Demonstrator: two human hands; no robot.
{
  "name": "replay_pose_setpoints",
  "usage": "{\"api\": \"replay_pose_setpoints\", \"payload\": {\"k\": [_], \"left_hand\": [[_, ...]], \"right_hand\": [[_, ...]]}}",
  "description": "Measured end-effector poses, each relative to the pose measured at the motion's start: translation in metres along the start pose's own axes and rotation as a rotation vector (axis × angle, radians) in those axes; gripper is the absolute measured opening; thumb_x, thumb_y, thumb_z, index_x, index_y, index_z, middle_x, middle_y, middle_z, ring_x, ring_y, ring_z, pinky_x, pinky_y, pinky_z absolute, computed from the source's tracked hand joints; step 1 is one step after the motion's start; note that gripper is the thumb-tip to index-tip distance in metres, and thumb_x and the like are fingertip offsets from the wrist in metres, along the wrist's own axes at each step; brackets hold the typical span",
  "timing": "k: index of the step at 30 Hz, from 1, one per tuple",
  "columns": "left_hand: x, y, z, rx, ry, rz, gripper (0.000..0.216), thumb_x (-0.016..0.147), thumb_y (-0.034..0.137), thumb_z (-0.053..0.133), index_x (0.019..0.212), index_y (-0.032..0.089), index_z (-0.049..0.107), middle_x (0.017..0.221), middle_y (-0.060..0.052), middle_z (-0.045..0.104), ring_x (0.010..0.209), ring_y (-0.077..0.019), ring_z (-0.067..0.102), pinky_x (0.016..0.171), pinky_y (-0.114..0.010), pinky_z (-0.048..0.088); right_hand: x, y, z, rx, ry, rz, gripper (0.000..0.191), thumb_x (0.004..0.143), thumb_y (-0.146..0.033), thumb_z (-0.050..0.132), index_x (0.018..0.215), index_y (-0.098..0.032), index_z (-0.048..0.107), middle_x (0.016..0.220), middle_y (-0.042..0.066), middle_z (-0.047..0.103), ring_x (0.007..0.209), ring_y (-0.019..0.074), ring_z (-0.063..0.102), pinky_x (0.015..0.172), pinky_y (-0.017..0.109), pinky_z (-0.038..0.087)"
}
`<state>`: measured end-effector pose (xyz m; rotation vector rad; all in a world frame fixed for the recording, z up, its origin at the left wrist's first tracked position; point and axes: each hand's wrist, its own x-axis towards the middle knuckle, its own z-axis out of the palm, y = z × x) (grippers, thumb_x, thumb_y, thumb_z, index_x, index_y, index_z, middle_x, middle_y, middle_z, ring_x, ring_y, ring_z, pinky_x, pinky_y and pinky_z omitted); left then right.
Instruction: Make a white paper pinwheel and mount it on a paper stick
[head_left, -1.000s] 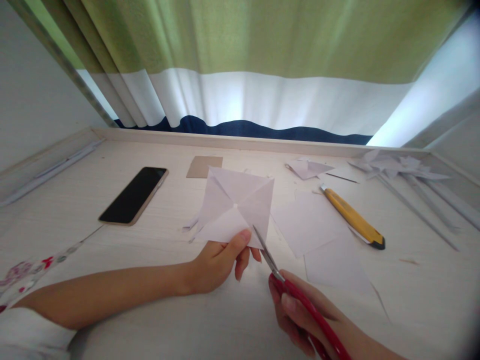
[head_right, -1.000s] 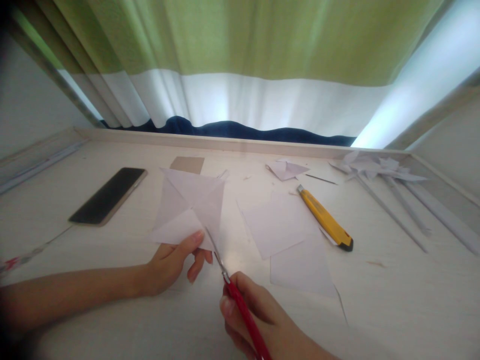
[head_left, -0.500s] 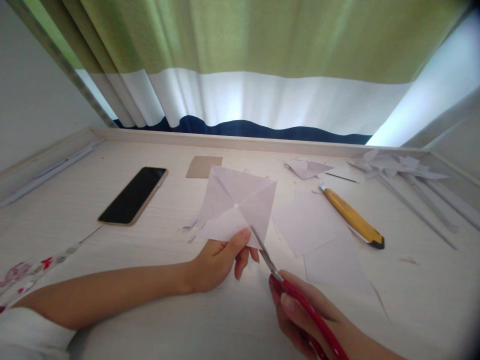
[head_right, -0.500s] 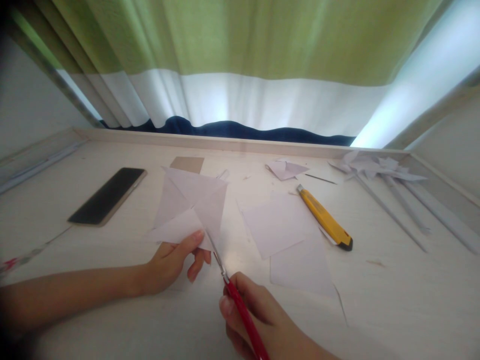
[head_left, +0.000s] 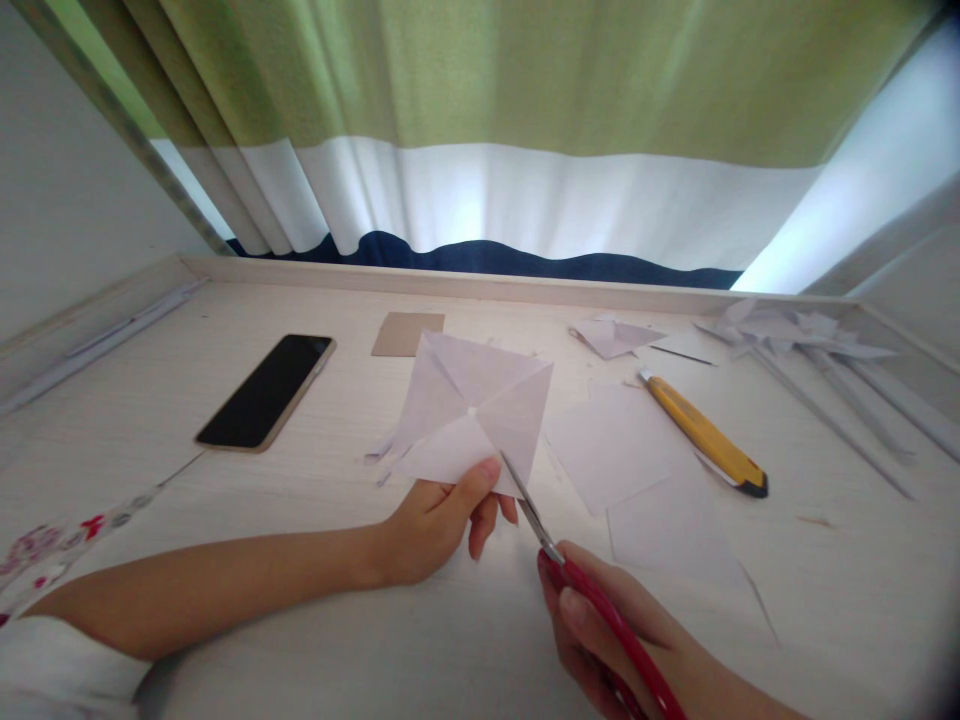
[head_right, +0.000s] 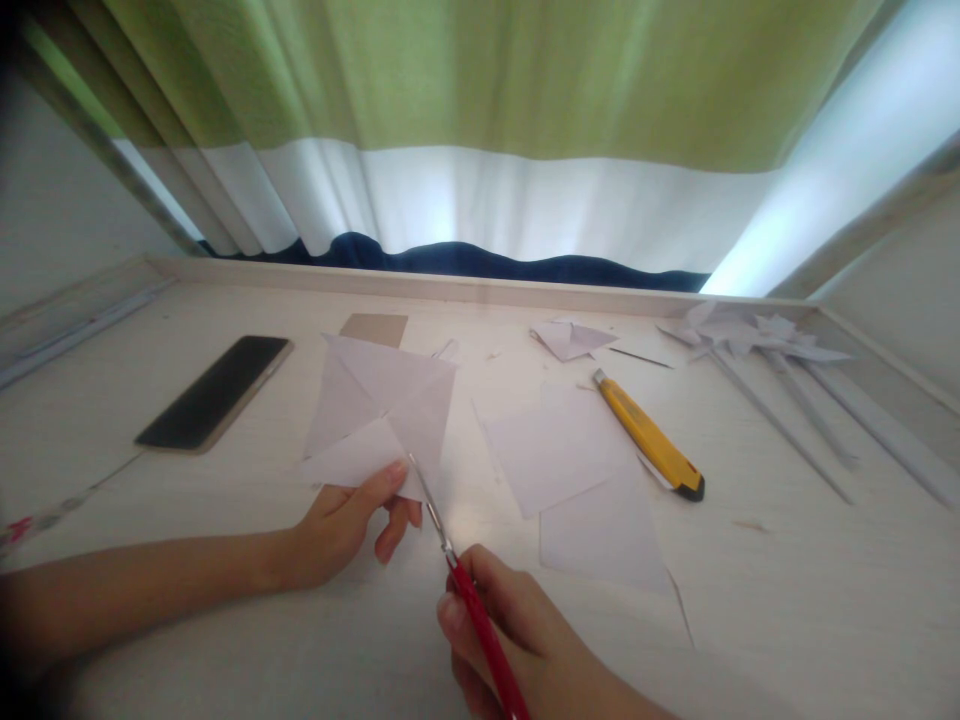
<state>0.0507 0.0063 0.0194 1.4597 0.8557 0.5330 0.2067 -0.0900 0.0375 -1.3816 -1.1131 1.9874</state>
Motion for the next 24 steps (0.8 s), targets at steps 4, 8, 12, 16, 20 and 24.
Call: {"api": "replay_pose_setpoints", "payload": {"k": [4,8,12,16,20,24], "left_hand": [[0.0007,0.0002,0.0,-0.009,-0.011,0.017,0.05,0.085,0.047,0.031,0.055,0.015,0.054,0.037,0.005,0.044,0.044,-0.0075,0.046,0.06,-0.017,0.04],[0.0007,0.0,0.0001,-0.009,-0.003,0.023,0.051,0.085,0.048,0.031,0.053,0.015,0.053,0.037,0.005,0.044,0.042,-0.0066,0.044,0.057,-0.017,0.038],[0.0005,-0.0005,-0.0004,-0.006,-0.014,0.021,0.052,0.085,0.049,0.031,0.051,0.015,0.052,0.037,0.005,0.044,0.043,-0.0068,0.045,0.059,-0.017,0.039],[0.0003,0.0,-0.0006,0.008,0.0,0.016,0.053,0.084,0.049,0.031,0.048,0.016,0.051,0.037,0.004,0.044,0.045,-0.008,0.046,0.061,-0.018,0.039],[0.0,-0.0008,-0.0008,0.022,0.025,0.013,0.052,0.084,0.049,0.031,0.05,0.016,0.052,0.037,0.004,0.044,0.043,-0.0085,0.045,0.059,-0.019,0.039],[-0.0005,-0.0011,-0.0008,0.014,0.012,0.021,0.05,0.084,0.048,0.031,0.051,0.016,0.052,0.037,0.004,0.044,0.042,-0.0084,0.044,0.058,-0.019,0.04]], "right_hand": [[-0.0014,0.0007,0.0004,-0.013,0.04,0.019,0.043,0.075,-0.063,0.038,0.071,-0.02,0.034,0.055,-0.008,0.033,0.045,0.0042,0.03,0.042,0.018,0.027],[0.0003,-0.0001,-0.0007,-0.035,0.012,0.028,0.046,0.072,-0.066,0.038,0.07,-0.02,0.033,0.053,-0.008,0.034,0.043,0.004,0.03,0.041,0.018,0.026],[0.0032,0.0021,-0.0023,-0.059,0.012,0.022,0.046,0.073,-0.065,0.037,0.071,-0.019,0.035,0.052,-0.008,0.035,0.043,0.0037,0.03,0.04,0.018,0.026],[0.0032,0.0049,-0.003,-0.054,0.004,0.018,0.046,0.073,-0.065,0.037,0.072,-0.019,0.036,0.051,-0.008,0.036,0.041,0.003,0.031,0.039,0.017,0.024],[0.0028,0.0042,-0.003,-0.046,-0.002,0.008,0.046,0.072,-0.065,0.039,0.07,-0.019,0.035,0.049,-0.009,0.034,0.039,0.0024,0.029,0.037,0.016,0.023],[0.0048,0.0059,-0.0031,0.006,-0.001,-0.004,0.045,0.072,-0.063,0.042,0.072,-0.019,0.035,0.048,-0.01,0.033,0.038,0.0018,0.03,0.035,0.014,0.024]]}}
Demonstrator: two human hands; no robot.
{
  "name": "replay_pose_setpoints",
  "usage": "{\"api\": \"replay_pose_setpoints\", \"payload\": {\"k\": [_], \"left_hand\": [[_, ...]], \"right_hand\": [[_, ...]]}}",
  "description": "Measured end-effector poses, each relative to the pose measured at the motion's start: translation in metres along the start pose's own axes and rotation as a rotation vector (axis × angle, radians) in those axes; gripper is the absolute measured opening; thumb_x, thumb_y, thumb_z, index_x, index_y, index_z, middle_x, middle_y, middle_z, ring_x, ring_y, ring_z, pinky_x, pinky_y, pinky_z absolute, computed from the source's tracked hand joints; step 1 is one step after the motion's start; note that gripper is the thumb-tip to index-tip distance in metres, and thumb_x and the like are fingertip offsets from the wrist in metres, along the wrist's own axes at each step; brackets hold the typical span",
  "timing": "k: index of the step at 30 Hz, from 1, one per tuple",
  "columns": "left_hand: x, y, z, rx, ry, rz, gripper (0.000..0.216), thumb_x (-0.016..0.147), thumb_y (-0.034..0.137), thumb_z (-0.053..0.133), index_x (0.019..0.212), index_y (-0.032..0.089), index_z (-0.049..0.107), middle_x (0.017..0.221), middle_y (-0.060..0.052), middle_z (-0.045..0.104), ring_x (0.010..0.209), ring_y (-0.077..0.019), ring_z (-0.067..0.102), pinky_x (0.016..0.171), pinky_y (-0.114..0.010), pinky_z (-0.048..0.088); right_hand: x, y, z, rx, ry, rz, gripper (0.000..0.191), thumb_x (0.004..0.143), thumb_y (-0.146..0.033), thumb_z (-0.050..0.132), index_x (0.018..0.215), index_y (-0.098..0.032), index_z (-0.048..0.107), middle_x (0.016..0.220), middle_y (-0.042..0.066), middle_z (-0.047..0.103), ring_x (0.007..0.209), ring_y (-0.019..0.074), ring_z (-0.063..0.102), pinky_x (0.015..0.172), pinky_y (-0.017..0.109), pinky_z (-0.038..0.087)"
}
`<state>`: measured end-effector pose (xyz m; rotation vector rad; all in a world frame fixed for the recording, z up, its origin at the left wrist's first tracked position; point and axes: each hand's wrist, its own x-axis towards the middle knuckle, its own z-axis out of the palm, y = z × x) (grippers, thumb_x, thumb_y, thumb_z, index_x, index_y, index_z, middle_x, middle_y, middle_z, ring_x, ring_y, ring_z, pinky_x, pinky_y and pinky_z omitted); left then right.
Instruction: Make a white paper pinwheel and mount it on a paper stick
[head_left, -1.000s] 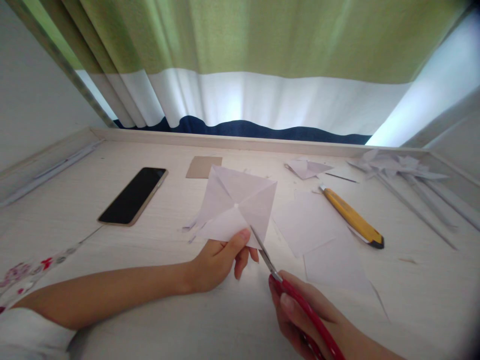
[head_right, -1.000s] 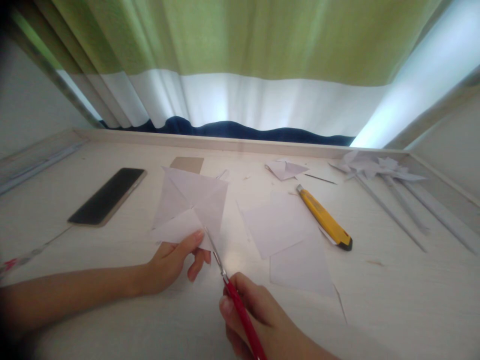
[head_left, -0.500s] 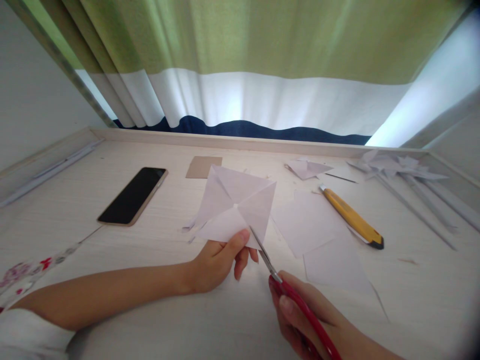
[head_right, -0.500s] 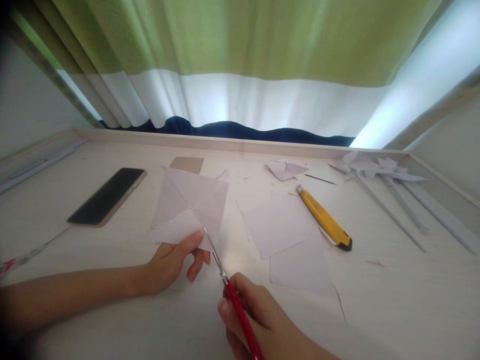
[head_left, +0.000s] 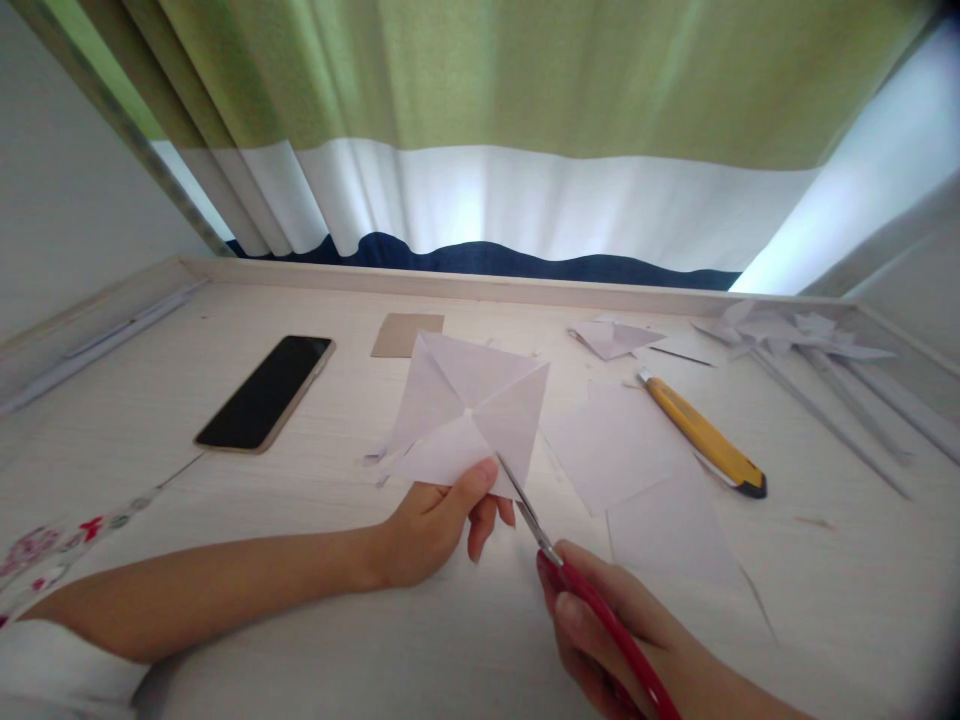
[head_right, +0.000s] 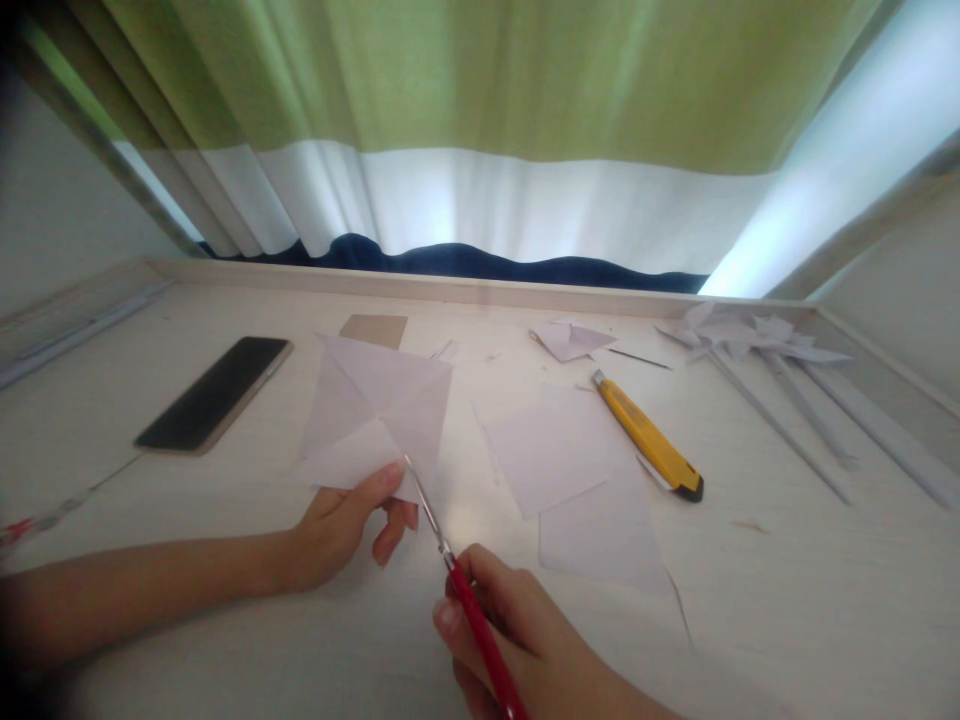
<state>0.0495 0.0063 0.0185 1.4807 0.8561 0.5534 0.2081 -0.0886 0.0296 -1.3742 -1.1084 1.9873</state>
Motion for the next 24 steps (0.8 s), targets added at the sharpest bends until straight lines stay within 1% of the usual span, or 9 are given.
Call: {"api": "replay_pose_setpoints", "payload": {"k": [4,8,11,15,18,24], "left_hand": [[-0.001,0.0022,-0.0003,-0.023,-0.036,-0.01,0.05,0.085,0.047,0.028,0.052,0.017,0.05,0.036,0.004,0.043,0.043,-0.0087,0.043,0.058,-0.018,0.041],[-0.0011,0.0039,-0.0009,-0.013,-0.059,-0.009,0.05,0.084,0.048,0.03,0.05,0.017,0.049,0.037,0.004,0.043,0.045,-0.0085,0.044,0.06,-0.018,0.041],[-0.0007,0.0046,-0.0006,-0.003,-0.067,-0.006,0.05,0.084,0.048,0.03,0.051,0.016,0.049,0.037,0.004,0.043,0.045,-0.0088,0.044,0.06,-0.019,0.041],[-0.0013,0.0068,0.0001,0.038,-0.11,-0.009,0.051,0.084,0.048,0.026,0.05,0.017,0.048,0.038,0.003,0.042,0.045,-0.0096,0.044,0.06,-0.02,0.041],[-0.0023,0.0084,0.0002,0.058,-0.137,-0.014,0.052,0.083,0.049,0.026,0.048,0.017,0.045,0.039,0.003,0.042,0.045,-0.0099,0.044,0.059,-0.02,0.041],[-0.003,0.0091,-0.001,0.089,-0.148,-0.032,0.053,0.084,0.048,0.025,0.046,0.017,0.043,0.039,0.003,0.042,0.045,-0.0093,0.044,0.057,-0.019,0.04]], "right_hand": [[0.0036,0.0066,-0.0013,0.087,0.009,-0.043,0.043,0.072,-0.061,0.046,0.074,-0.019,0.036,0.049,-0.01,0.032,0.038,0.0012,0.029,0.034,0.013,0.023],[0.006,0.0099,-0.0021,0.117,-0.026,-0.095,0.043,0.072,-0.06,0.047,0.076,-0.018,0.036,0.053,-0.009,0.035,0.039,0.001,0.029,0.034,0.013,0.022],[0.0051,0.0079,-0.0021,0.089,-0.03,-0.105,0.044,0.072,-0.061,0.045,0.077,-0.019,0.035,0.054,-0.009,0.032,0.04,0.0015,0.027,0.035,0.015,0.022],[0.0018,0.0063,-0.0033,0.016,-0.039,-0.095,0.041,0.076,-0.059,0.042,0.076,-0.019,0.033,0.061,-0.007,0.033,0.047,0.0026,0.028,0.041,0.016,0.024],[0.0003,0.0077,-0.0045,0.01,-0.051,-0.067,0.041,0.076,-0.06,0.04,0.076,-0.019,0.033,0.065,-0.005,0.032,0.051,0.0043,0.029,0.042,0.016,0.024],[0.0009,0.0074,-0.0054,-0.009,-0.056,-0.081,0.04,0.076,-0.059,0.04,0.076,-0.019,0.034,0.066,-0.005,0.032,0.052,0.0044,0.028,0.042,0.016,0.024]]}}
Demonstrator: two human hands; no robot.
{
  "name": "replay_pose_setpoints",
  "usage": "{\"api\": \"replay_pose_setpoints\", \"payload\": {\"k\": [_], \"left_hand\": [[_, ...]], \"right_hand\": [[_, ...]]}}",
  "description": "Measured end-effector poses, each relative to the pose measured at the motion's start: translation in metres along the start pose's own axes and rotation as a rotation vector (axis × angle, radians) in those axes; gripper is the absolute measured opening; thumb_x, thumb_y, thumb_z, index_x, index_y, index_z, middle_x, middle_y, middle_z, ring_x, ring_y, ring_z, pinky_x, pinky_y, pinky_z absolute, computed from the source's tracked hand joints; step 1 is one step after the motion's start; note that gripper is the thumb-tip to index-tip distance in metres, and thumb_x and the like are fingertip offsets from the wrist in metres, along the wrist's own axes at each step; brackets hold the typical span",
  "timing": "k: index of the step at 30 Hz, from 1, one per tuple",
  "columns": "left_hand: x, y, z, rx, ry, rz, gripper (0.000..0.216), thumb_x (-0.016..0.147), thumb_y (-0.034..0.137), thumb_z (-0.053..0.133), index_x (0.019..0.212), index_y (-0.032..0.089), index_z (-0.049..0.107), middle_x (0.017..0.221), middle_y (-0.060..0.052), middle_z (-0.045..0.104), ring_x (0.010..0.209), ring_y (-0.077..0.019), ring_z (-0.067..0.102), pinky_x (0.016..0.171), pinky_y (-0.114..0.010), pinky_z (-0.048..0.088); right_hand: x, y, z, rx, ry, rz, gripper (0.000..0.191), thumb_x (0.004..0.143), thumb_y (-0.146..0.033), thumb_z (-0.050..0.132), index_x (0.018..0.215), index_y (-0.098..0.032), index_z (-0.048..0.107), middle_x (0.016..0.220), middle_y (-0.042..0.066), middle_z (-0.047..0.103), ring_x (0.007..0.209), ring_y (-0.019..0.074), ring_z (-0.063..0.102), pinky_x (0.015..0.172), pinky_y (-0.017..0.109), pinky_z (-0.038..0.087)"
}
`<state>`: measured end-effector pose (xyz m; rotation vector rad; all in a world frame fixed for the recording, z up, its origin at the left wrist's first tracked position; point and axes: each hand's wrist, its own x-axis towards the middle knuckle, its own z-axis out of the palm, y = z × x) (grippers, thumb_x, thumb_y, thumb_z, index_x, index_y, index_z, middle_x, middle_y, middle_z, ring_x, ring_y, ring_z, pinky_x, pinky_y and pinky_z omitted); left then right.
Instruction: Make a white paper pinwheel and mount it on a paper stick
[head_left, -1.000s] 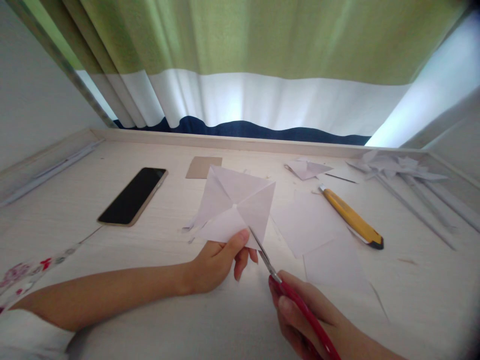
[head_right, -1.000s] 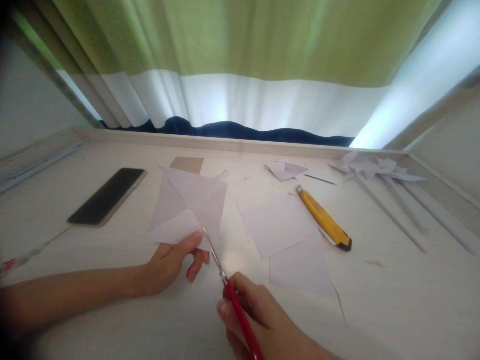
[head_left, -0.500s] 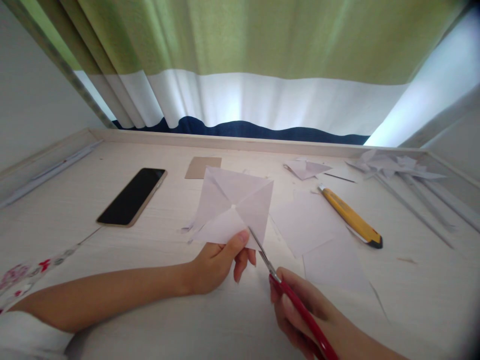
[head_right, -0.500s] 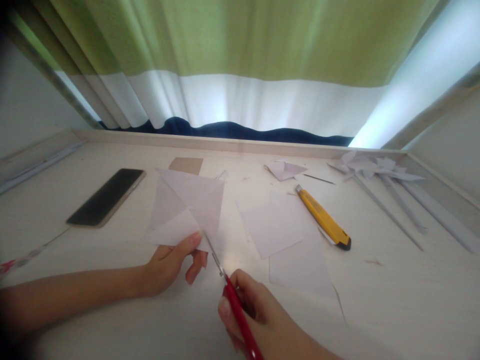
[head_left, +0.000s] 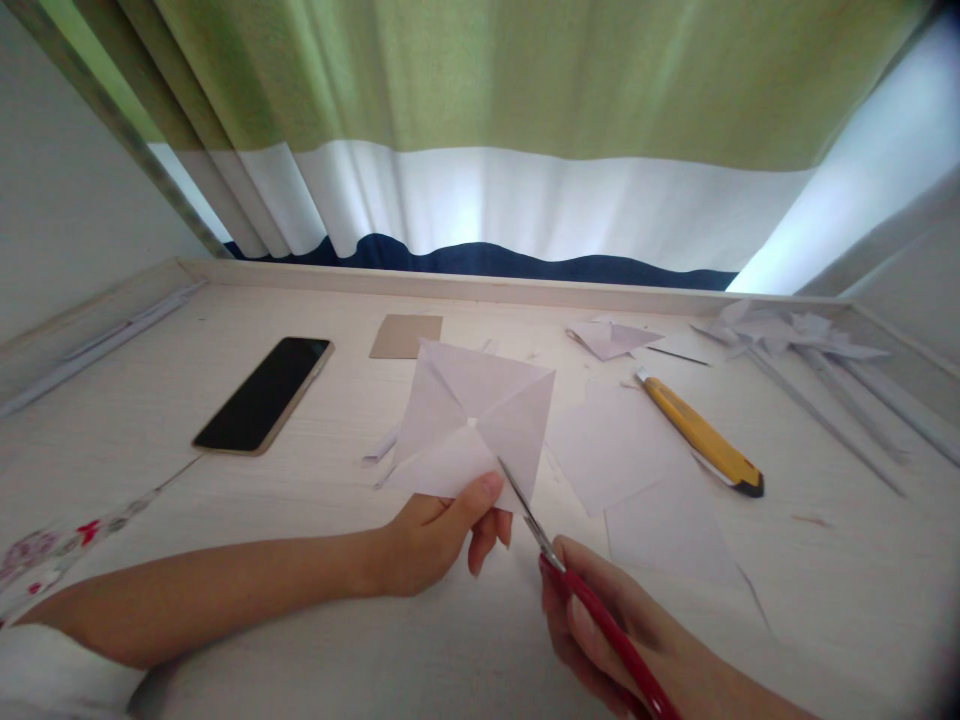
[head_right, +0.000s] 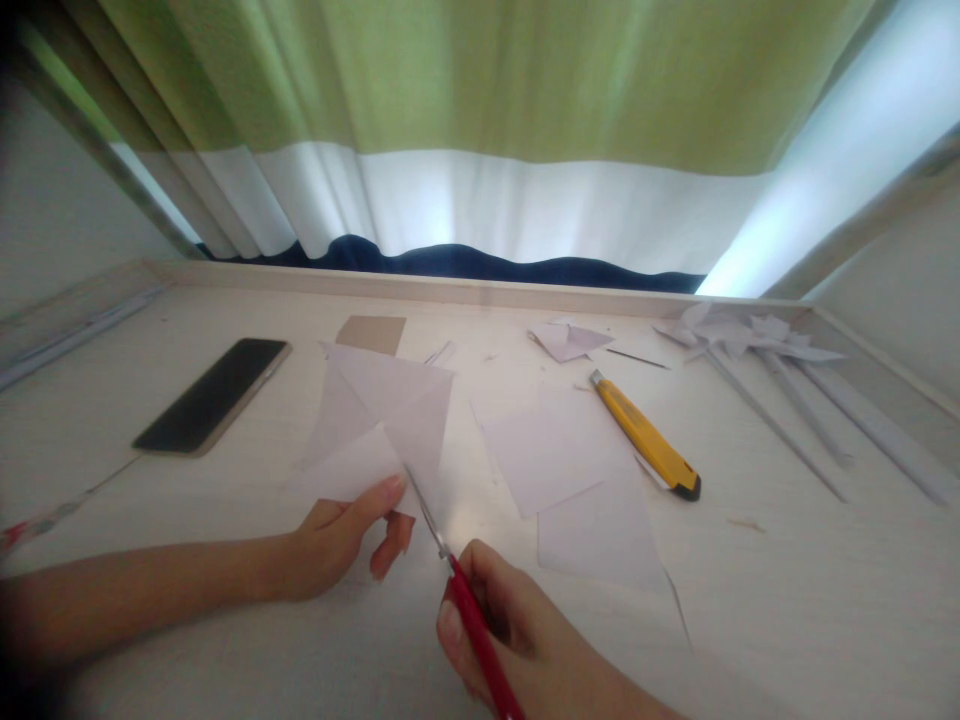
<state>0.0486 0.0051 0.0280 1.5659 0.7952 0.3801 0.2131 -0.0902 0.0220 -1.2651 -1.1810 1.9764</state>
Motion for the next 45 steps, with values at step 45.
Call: {"api": "replay_pose_setpoints", "payload": {"k": [45], "left_hand": [[0.0003,-0.0039,0.0004,-0.091,0.05,0.012,0.051,0.084,0.049,0.029,0.05,0.017,0.05,0.039,0.003,0.043,0.048,-0.0101,0.045,0.063,-0.019,0.04]], "right_hand": [[-0.0007,-0.0017,-0.0013,0.034,0.002,-0.001,0.041,0.075,-0.059,0.043,0.077,-0.019,0.036,0.068,-0.004,0.033,0.053,0.0047,0.03,0.042,0.015,0.026]]}}
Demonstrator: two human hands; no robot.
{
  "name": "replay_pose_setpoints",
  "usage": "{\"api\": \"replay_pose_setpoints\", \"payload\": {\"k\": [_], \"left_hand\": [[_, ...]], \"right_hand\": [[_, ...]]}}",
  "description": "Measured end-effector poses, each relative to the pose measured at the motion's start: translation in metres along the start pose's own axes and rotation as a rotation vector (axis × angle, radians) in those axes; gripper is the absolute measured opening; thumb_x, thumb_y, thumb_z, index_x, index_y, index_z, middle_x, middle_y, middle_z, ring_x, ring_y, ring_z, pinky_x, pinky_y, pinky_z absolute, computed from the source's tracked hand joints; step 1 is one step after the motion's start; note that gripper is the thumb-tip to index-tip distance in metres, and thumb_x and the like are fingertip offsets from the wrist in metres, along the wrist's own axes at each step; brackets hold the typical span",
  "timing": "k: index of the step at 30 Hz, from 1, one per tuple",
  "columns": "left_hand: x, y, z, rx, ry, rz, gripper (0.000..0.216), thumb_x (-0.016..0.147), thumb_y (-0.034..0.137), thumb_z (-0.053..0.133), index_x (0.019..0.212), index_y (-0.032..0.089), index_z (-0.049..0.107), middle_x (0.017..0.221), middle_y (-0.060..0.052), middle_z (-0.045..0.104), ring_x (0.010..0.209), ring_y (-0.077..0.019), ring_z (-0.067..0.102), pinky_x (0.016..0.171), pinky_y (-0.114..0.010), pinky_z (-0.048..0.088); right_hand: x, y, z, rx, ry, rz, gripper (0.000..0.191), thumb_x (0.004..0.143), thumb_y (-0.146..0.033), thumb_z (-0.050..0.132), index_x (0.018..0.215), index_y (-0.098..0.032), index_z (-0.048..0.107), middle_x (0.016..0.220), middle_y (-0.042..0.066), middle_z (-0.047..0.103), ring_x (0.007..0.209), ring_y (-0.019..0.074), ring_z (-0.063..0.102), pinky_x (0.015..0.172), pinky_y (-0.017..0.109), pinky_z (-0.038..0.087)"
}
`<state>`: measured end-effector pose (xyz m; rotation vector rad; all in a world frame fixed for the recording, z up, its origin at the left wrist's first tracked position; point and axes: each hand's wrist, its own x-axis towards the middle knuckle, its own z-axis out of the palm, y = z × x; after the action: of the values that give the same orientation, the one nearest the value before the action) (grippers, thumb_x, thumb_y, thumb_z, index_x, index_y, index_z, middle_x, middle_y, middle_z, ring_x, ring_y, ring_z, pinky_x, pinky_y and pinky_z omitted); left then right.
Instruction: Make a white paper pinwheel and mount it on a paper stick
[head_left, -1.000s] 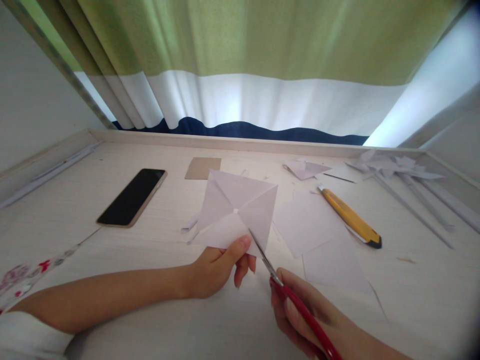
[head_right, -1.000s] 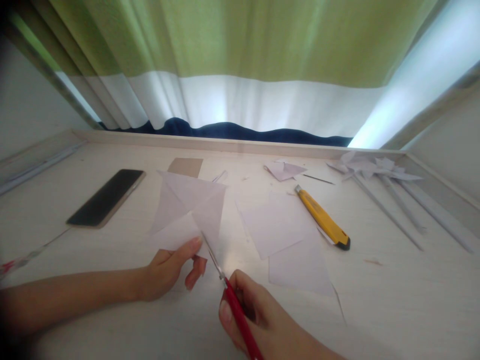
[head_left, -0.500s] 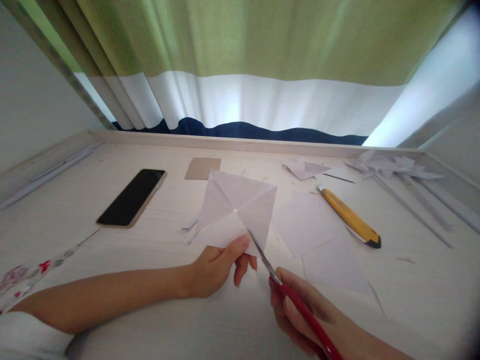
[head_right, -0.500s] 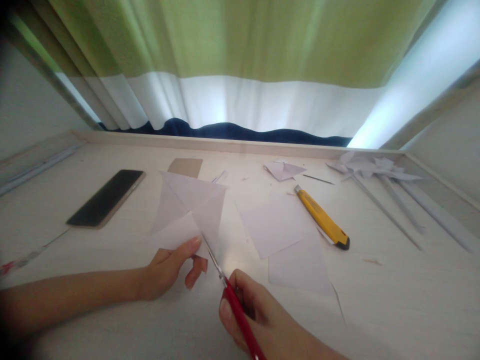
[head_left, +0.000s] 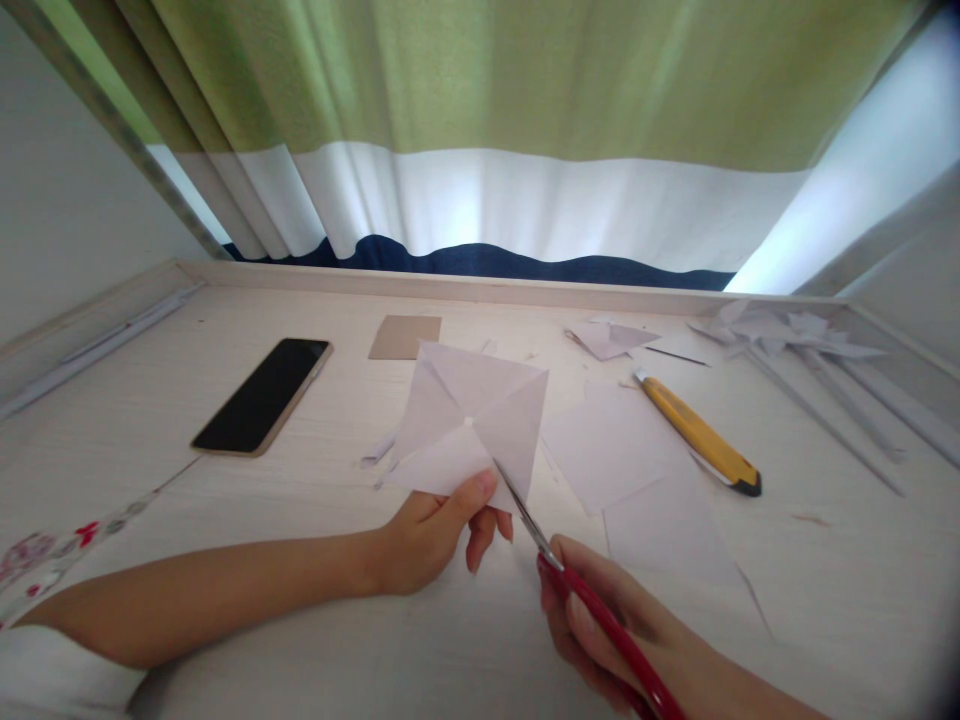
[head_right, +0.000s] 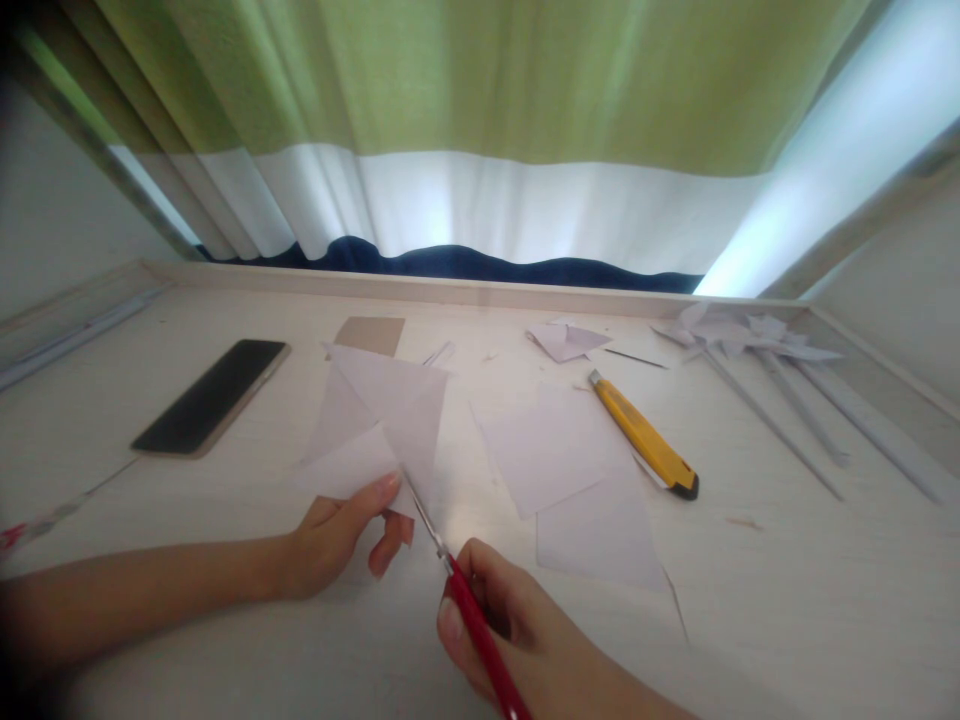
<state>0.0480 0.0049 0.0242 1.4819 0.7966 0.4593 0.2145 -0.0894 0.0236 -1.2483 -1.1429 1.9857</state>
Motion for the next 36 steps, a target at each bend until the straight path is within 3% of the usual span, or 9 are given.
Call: {"api": "replay_pose_setpoints", "payload": {"k": [7,16,26,36], "left_hand": [[-0.0014,0.0002,0.0,0.034,0.008,0.028,0.054,0.084,0.049,0.029,0.043,0.017,0.046,0.04,0.002,0.043,0.053,-0.0112,0.048,0.067,-0.02,0.04],[-0.0004,-0.0025,0.0003,0.016,-0.026,0.014,0.054,0.083,0.052,0.029,0.046,0.017,0.046,0.04,0.003,0.043,0.048,-0.0106,0.045,0.064,-0.02,0.041],[-0.0012,-0.0034,0.0005,0.052,-0.084,0.017,0.052,0.084,0.051,0.026,0.055,0.016,0.051,0.041,0.004,0.042,0.052,-0.0101,0.047,0.069,-0.019,0.04],[-0.0022,0.0005,0.0022,0.109,-0.137,-0.051,0.055,0.081,0.056,0.023,0.057,0.016,0.05,0.043,0.003,0.041,0.054,-0.011,0.046,0.07,-0.02,0.041]], "right_hand": [[0.001,-0.0031,0.0021,-0.009,-0.02,-0.025,0.043,0.074,-0.062,0.041,0.078,-0.019,0.035,0.063,-0.006,0.032,0.047,0.0038,0.027,0.039,0.017,0.021],[-0.002,-0.0005,-0.0021,-0.045,-0.041,-0.144,0.038,0.079,-0.057,0.038,0.08,-0.02,0.035,0.071,-0.003,0.032,0.06,0.0081,0.028,0.052,0.021,0.025],[0.0,0.0017,-0.002,-0.079,-0.049,-0.124,0.038,0.08,-0.057,0.035,0.078,-0.019,0.033,0.066,-0.004,0.029,0.053,0.0064,0.027,0.047,0.02,0.025],[0.0007,-0.0035,0.0039,-0.094,0.0,0.005,0.047,0.073,-0.067,0.034,0.076,-0.02,0.03,0.065,-0.005,0.032,0.051,0.0057,0.027,0.045,0.021,0.024]]}}
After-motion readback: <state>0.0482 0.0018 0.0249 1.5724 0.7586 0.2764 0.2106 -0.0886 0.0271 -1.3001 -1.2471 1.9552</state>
